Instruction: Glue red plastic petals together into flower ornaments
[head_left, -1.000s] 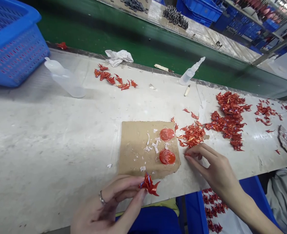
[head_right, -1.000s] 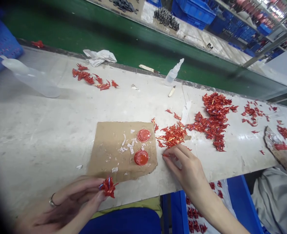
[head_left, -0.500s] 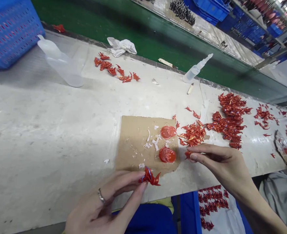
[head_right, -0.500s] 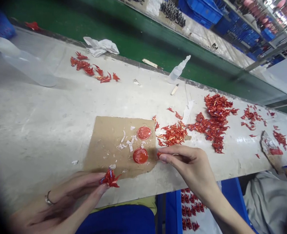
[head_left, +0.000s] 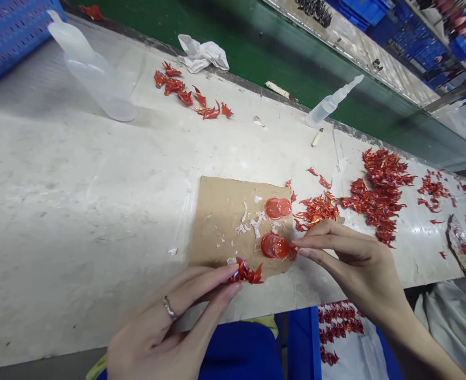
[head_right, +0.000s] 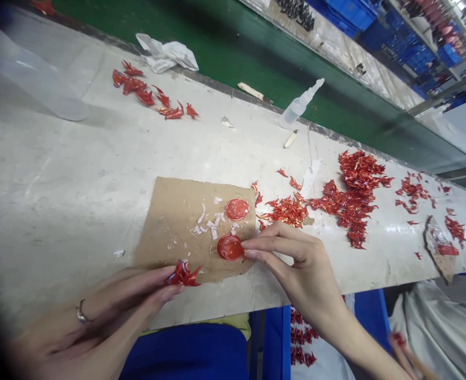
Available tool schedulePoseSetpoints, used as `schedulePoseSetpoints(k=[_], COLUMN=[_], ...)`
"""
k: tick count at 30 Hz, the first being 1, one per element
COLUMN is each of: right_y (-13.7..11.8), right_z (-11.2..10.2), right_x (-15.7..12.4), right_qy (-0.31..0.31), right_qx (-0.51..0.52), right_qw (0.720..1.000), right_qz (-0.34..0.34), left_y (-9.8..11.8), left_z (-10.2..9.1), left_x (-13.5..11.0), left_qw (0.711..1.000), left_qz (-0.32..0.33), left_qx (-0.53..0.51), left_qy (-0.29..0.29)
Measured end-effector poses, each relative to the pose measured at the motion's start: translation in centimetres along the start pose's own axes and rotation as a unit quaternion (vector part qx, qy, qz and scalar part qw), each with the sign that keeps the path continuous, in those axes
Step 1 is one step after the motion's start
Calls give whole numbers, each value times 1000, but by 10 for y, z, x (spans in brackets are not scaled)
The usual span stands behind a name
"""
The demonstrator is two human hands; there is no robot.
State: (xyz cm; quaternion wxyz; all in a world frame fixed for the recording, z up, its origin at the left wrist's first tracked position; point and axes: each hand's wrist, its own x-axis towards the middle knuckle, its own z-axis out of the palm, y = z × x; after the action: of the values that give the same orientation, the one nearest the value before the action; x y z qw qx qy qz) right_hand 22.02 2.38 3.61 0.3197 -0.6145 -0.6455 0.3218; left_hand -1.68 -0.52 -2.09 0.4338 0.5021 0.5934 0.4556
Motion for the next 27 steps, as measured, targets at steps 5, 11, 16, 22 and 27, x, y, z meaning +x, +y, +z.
schedulePoseSetpoints(k=[5, 11, 16, 22, 27], right_y=[0, -2, -1, 3, 6], right_z=[2, 3, 2, 1, -4], right_x=[2, 4, 4, 1, -1], right_qy=[-2, -12, -15, -11, 6], right_qx=[-5, 1, -5, -10, 28], right_qw=[1000, 1000, 1000, 1000, 999], right_qz=[2, -4, -10, -5, 29], left_y=[-4, -8, -9, -9, -5], left_z=[-4, -2, -1, 0, 1], left_x=[1, 1, 2, 4, 3], left_qw=[1000, 1000, 1000, 1000, 1000], left_qz=[-4, -4, -3, 6, -19], left_qx=[14, 12, 16, 18, 14], left_qy=[-12, -14, -6, 2, 18])
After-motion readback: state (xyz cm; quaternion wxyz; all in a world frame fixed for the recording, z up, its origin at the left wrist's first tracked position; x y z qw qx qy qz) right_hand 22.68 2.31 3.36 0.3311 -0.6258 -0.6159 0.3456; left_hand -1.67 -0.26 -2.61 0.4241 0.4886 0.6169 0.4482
